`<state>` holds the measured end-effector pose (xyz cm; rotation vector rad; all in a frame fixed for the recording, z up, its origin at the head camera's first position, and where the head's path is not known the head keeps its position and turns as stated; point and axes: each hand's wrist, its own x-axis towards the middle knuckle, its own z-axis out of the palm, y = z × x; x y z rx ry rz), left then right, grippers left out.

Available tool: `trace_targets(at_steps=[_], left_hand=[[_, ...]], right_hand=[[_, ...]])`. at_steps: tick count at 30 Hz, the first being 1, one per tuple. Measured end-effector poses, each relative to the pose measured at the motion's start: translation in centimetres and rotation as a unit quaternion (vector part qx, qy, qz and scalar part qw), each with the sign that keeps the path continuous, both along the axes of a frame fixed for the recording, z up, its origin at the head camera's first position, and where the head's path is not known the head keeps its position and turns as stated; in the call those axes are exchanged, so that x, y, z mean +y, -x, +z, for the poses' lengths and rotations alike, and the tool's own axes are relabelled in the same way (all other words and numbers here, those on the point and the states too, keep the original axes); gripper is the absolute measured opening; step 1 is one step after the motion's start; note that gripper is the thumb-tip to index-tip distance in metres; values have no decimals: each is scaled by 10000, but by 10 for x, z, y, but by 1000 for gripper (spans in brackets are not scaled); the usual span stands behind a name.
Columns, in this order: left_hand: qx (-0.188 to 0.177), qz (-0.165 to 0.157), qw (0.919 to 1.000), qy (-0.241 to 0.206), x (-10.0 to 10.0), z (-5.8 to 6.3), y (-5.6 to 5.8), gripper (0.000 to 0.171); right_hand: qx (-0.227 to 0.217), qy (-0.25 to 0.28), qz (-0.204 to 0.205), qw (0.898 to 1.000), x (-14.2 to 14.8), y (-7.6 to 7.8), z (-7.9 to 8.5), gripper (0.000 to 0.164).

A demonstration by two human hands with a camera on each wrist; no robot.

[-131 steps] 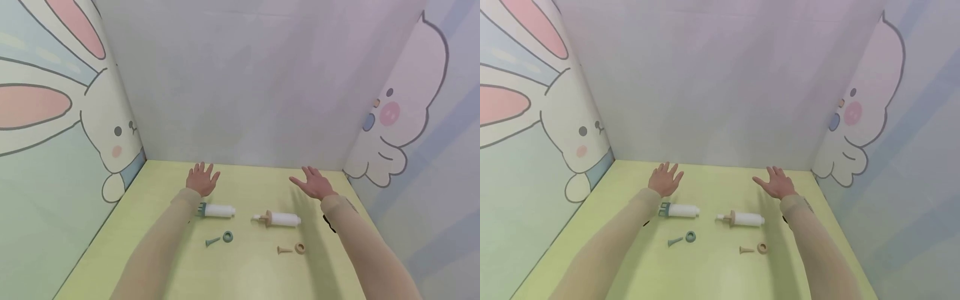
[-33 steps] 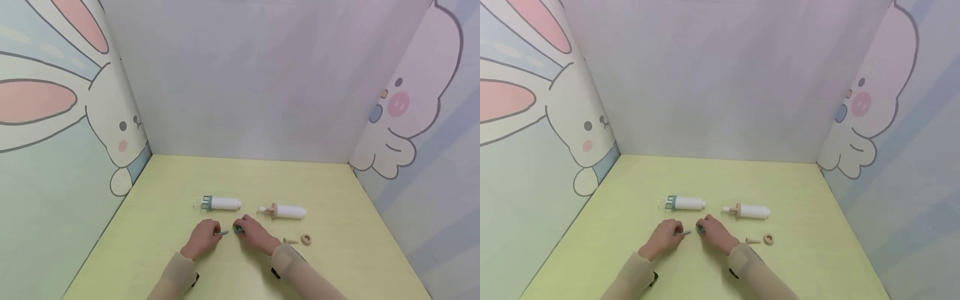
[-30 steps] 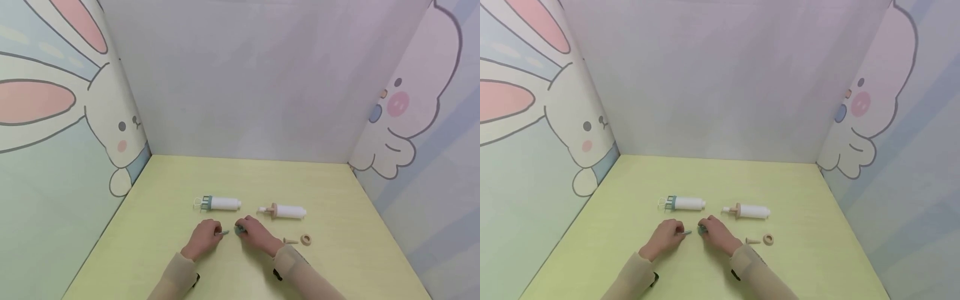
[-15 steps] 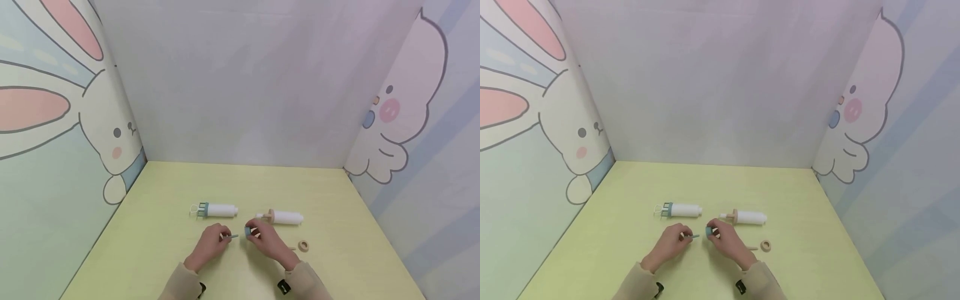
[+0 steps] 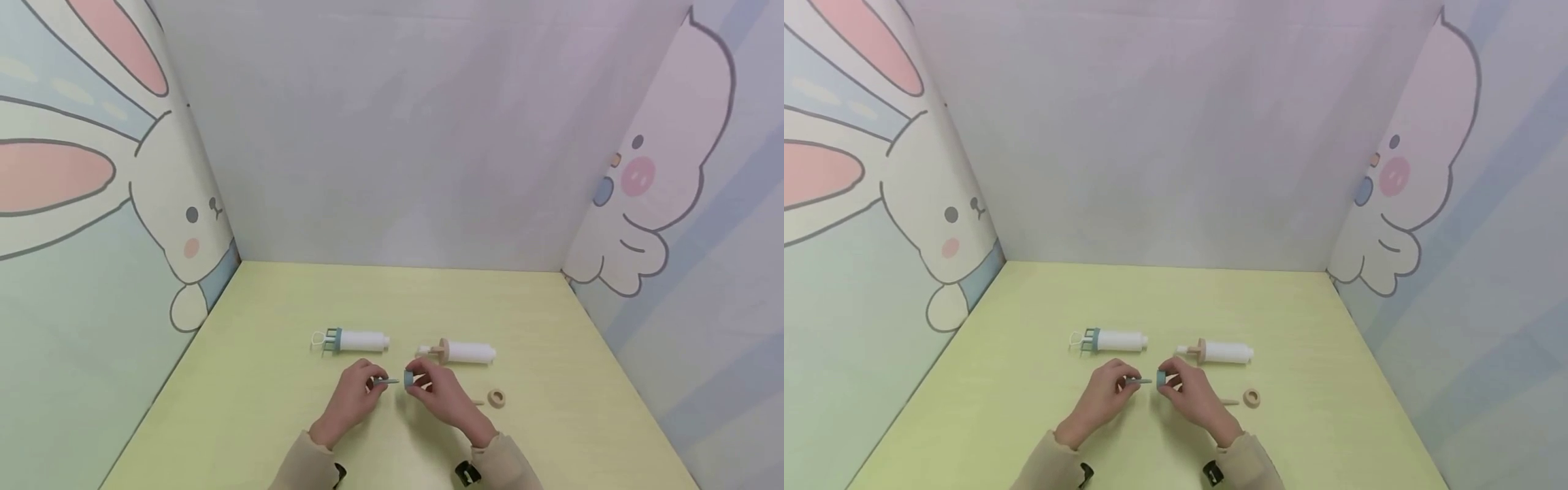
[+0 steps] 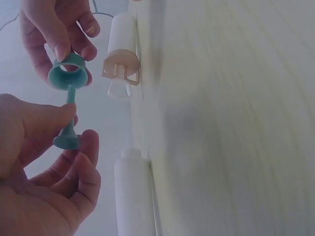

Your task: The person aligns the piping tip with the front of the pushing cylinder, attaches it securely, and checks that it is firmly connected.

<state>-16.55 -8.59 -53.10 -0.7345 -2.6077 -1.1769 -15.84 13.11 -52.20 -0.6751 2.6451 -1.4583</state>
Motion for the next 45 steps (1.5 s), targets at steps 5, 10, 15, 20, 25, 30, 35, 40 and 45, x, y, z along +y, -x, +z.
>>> trace_targets(at_steps=[5, 10, 15, 20, 25, 30, 35, 40, 45], left_hand=[[50, -108, 9999, -81, 7, 2, 0, 10], [118, -288, 9994, -179, 14, 3, -2, 10], [102, -279, 9992, -283, 20, 3, -3, 10], [-16, -291, 9992, -265, 24, 4, -4, 11], [125, -320, 9991, -239, 27, 2, -3, 15], [48, -243, 9978, -615, 30, 0, -2, 17], [-373, -177, 9934, -1072, 31, 0, -2, 19], [-509, -238, 9924, -1091, 33, 0, -2, 21], [-476, -264, 9917, -1164, 34, -2, -2, 24]], right_hand=[[17, 0, 3, 10000, 0, 1, -1, 23], [45, -31, -15, 10000, 0, 1, -2, 22], [93, 31, 44, 9999, -3, 0, -2, 23], [126, 29, 53, 9999, -4, -2, -3, 23], [140, -45, -44, 9999, -3, -1, -2, 23], [157, -32, -47, 9999, -1, 0, -2, 23], [133, 15, -62, 9999, 0, 1, -2, 24], [72, 37, -134, 9999, 2, 1, -4, 23], [-8, 47, -208, 9998, 3, 0, -3, 23]])
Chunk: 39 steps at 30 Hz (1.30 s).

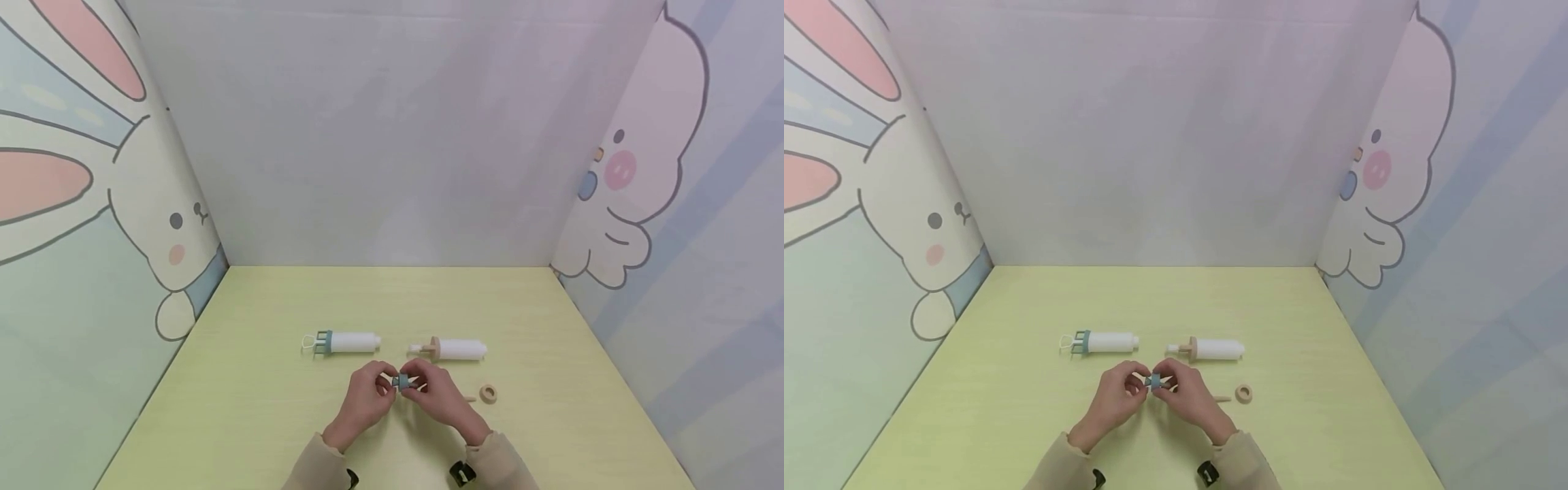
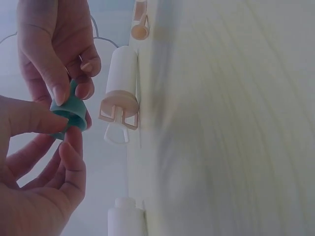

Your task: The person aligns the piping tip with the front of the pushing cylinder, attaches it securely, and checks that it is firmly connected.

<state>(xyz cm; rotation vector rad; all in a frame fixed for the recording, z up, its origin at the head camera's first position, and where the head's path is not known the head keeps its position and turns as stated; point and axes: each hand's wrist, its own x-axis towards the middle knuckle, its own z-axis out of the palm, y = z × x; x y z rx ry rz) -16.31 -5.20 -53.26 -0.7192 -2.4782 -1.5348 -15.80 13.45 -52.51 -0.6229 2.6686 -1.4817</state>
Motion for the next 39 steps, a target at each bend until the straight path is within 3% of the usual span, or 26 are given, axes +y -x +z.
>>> trace_targets(at_steps=[9, 19, 28, 33, 39], left_hand=[[-374, -132, 9988, -290, -4, -2, 0, 25], [-263, -60, 9989, -380, 1, -2, -3, 24], [-246, 96, 9986, -448, 0, 1, 3, 20], [-338, 121, 9988, -336, 1, 3, 6, 10], [-378, 139, 9990, -189, 4, 2, 6, 11]], right_hand=[[-103, 53, 22, 9999, -1, 1, 4, 23], [-110, 347, 90, 9993, -3, 1, 1, 24], [-111, 363, 22, 9993, -2, 2, 4, 26], [-108, 374, -21, 9992, -1, 3, 8, 26], [-99, 268, -65, 9996, 0, 3, 11, 24]])
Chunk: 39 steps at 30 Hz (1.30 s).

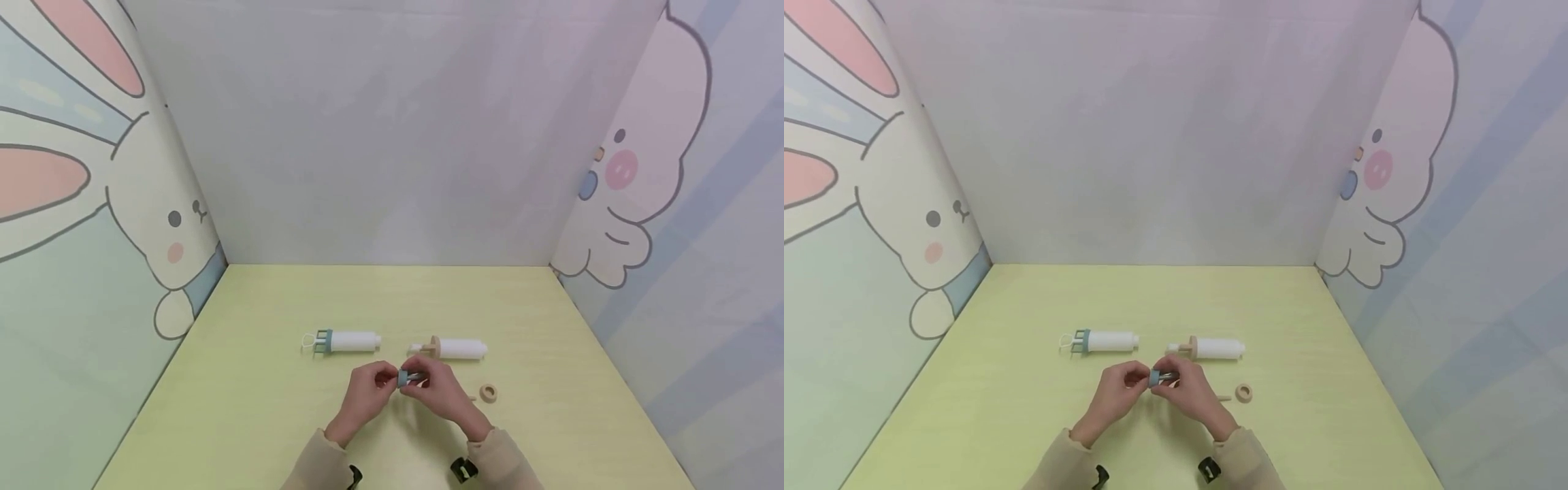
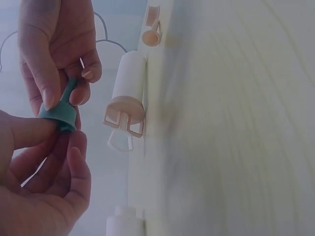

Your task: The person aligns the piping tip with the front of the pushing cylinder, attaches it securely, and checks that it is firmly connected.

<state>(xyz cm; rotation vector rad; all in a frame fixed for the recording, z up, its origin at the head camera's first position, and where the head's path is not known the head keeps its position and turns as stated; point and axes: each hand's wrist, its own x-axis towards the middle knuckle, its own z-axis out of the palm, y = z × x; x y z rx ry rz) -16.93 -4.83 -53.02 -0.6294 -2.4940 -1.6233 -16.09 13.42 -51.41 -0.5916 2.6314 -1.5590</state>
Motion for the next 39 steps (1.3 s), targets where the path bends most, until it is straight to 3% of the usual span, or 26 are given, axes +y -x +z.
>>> trace_targets(at_steps=[5, 9, 12, 19, 22, 30, 34, 39], left_hand=[[141, -17, 9999, -70, 1, 0, 1, 9], [55, -81, 9999, -75, -1, -1, 2, 7], [-139, -224, 9995, -178, -2, -1, 3, 6], [-969, -527, 9929, -443, -4, 3, 6, 8], [-1064, -569, 9919, -401, -4, 4, 6, 7], [-722, -612, 9955, 60, -9, 7, 8, 6], [-415, -195, 9983, 345, -17, 12, 14, 10], [399, 425, 9954, 767, -32, 11, 31, 19]], right_hand=[[-25, 17, -8, 10000, 0, 1, 2, 23], [-140, 53, 12, 9999, 0, 1, 1, 23], [-204, 92, 38, 9997, 0, 1, 1, 23], [-240, 126, 82, 9996, 1, 0, 3, 27], [-240, 146, 126, 9995, 1, 1, 2, 27], [-247, 243, 153, 9993, 3, 0, -1, 27], [-230, 270, 128, 9993, 1, -7, 15, 28], [-336, 274, 96, 9990, -2, -16, 38, 28]])
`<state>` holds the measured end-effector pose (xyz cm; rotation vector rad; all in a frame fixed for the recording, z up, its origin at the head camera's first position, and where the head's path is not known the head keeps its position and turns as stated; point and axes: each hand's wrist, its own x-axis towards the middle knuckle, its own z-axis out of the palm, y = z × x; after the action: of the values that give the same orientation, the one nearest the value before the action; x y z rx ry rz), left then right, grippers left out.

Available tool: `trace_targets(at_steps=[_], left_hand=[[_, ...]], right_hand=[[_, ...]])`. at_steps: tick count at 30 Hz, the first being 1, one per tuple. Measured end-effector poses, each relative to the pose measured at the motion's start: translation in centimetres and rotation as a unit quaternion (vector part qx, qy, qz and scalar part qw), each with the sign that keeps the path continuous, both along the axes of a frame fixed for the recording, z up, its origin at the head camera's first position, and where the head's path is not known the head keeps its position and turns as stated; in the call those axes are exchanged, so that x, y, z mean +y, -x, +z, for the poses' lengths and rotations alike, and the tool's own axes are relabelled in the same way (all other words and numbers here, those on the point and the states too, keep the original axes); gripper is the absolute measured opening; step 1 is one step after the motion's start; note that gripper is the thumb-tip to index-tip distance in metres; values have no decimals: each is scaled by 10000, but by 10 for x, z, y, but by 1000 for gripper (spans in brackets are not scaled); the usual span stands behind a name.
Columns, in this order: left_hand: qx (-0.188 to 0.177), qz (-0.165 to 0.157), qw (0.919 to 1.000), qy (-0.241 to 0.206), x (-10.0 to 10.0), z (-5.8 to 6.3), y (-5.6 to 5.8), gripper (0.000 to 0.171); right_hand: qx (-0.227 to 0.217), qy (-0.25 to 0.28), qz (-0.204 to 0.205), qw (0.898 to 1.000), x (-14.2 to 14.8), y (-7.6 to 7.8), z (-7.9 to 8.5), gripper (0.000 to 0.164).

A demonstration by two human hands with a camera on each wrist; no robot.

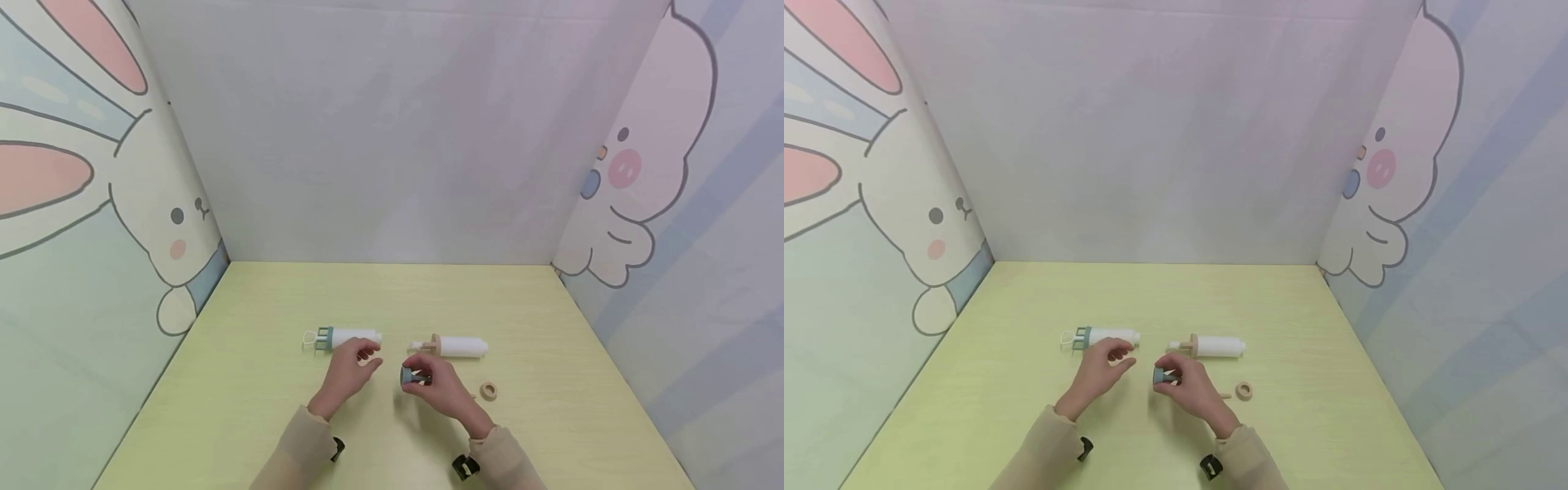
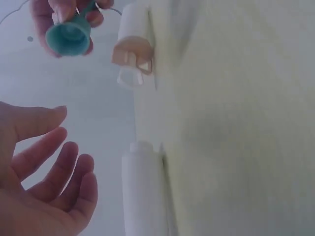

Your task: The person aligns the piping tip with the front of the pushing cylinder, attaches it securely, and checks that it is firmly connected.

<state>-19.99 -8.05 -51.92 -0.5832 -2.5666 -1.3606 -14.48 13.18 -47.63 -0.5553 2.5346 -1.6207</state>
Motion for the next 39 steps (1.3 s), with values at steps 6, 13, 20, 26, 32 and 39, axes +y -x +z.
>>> trace_targets(at_steps=[6, 13, 20, 26, 32, 39], left_hand=[[696, 642, 9913, 909, -16, -3, 22, 35], [1230, 797, 9664, 2110, -32, -9, 41, 52], [1044, 562, 9495, 2906, -38, -17, 53, 65], [772, 539, 9512, 2939, -41, -25, 59, 65], [663, 540, 9574, 2759, -42, -33, 61, 61], [671, 461, 9627, 2580, -41, -37, 59, 54]], right_hand=[[-81, -33, 11, 10000, 4, 1, -2, 29], [-89, -55, 23, 9999, 5, 1, -2, 29], [6, -139, 5, 9999, 7, 1, -3, 29], [52, -106, -88, 9999, 9, 1, -4, 29], [-36, -99, -48, 9999, 9, -1, -1, 29], [86, -137, -184, 9997, 13, 7, -26, 29]])
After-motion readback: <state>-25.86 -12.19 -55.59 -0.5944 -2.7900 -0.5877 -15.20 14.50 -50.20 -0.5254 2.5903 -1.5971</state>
